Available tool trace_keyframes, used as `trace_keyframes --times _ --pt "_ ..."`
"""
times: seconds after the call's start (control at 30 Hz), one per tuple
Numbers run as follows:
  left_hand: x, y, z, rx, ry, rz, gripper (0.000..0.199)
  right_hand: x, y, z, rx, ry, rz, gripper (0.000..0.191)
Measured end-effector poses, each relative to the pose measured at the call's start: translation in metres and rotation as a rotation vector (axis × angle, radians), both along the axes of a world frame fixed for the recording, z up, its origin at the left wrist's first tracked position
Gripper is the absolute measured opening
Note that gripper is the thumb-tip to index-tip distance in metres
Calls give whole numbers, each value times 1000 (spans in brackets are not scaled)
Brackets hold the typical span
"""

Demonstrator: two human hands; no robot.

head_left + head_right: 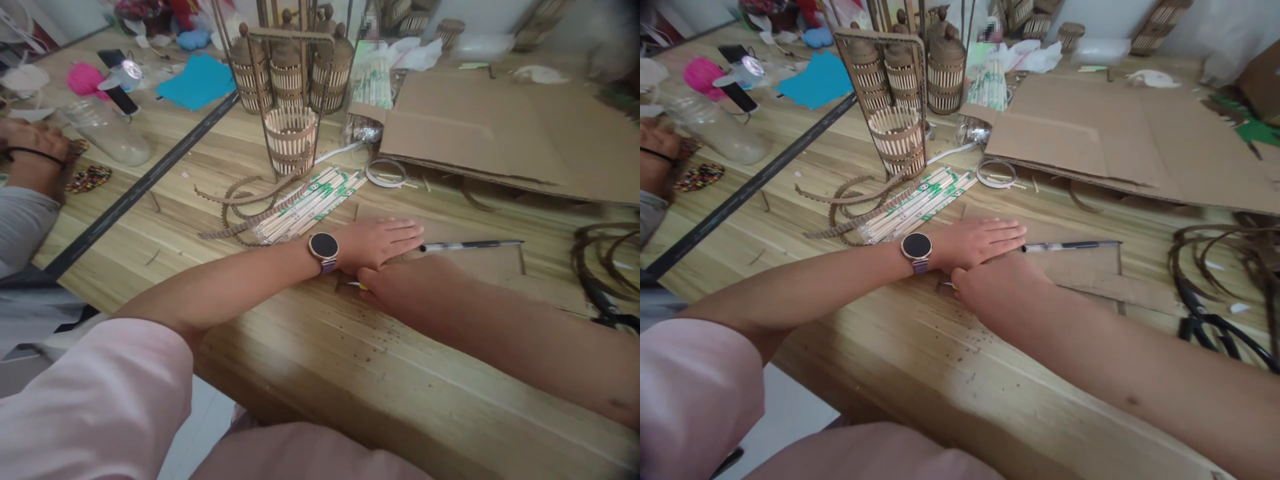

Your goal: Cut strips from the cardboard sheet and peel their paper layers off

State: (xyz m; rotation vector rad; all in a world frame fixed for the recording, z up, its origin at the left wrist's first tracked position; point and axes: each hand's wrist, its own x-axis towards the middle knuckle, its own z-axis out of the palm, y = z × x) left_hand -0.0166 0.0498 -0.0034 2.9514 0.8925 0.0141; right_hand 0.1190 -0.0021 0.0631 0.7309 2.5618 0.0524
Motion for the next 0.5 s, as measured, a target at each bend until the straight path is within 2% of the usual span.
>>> trace_keyframes --times 0.1,0.27,0.4,0.5 --pt "-1 3 -4 -3 18 -8 58 -10 0 5 31 -114 24 21" --pt "-3 3 -1 -29 48 -21 64 -11 -1 5 27 -87 -14 19" --pt "-2 0 4 -45 39 -21 63 -1 -1 2 8 -31 -13 22" --pt "-2 -2 7 -47 14 -7 62 20 0 -11 4 38 -35 21"
